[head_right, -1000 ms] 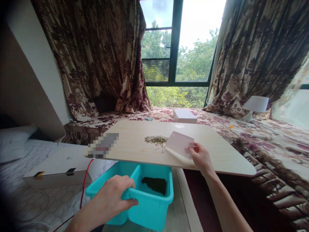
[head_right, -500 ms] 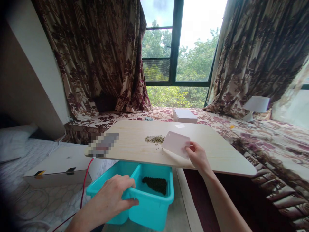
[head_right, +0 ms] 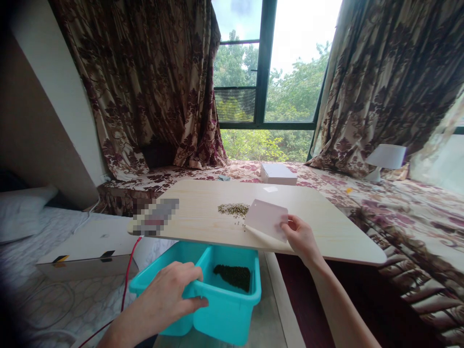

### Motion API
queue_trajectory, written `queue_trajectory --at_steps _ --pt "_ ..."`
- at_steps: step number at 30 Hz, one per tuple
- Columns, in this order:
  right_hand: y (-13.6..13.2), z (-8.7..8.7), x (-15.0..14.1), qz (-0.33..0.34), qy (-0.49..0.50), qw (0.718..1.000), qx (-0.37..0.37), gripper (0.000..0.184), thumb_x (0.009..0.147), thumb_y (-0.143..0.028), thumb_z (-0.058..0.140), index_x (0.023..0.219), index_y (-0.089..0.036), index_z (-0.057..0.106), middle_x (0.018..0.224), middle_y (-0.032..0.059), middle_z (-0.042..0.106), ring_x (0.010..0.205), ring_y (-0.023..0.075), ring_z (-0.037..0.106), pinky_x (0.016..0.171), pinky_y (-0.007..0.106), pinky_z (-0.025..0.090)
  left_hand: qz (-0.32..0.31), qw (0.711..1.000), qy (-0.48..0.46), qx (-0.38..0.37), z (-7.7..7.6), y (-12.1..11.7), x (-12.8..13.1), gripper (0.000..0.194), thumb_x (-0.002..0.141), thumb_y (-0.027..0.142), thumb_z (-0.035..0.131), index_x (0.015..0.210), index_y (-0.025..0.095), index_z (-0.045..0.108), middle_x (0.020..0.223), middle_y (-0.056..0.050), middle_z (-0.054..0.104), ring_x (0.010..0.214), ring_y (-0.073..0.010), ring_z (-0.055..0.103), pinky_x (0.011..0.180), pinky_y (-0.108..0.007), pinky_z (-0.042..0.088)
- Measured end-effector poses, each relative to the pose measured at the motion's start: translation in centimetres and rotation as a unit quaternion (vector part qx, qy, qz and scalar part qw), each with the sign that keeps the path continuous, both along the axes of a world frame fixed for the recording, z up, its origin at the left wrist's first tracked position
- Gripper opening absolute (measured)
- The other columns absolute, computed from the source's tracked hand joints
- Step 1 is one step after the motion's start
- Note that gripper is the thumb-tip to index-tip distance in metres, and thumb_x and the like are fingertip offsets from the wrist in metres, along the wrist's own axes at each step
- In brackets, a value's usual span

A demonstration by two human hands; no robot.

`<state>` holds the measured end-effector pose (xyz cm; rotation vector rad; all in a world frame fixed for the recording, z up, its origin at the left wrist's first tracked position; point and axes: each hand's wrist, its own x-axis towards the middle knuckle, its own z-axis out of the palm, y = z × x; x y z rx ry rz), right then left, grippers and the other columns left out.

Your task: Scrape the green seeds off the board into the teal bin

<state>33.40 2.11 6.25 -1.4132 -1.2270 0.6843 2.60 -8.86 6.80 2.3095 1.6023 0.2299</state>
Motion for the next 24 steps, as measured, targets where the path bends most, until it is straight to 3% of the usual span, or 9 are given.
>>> queue_trajectory --at_steps 19,24 --pt "0.16 0.09 -0.49 -0.002 -0.017 1.000 0.012 0.030 0.062 -0.033 0.060 0.087 -0.016 0.064 0.075 0.0089 0.075 0.062 0.0201 0.067 0.044 0.026 0.043 0.000 1.000 -0.009 0.005 0.07 0.05 0.00 0.019 0.079 0.038 0.072 0.081 0.023 0.059 0.085 0.001 0.063 0.088 -0.0232 0.057 0.075 -0.033 0.039" --pt "0.29 0.12 -0.81 0.024 -0.025 0.999 0.011 0.029 0.064 -0.035 0.060 0.086 -0.016 0.065 0.076 0.0092 0.076 0.062 0.0202 0.067 0.045 0.026 0.045 0.000 1.000 -0.002 0.003 0.03 0.14 -0.01 0.020 0.079 0.039 0.070 0.081 0.023 0.059 0.086 0.000 0.063 0.088 -0.0231 0.057 0.075 -0.034 0.040"
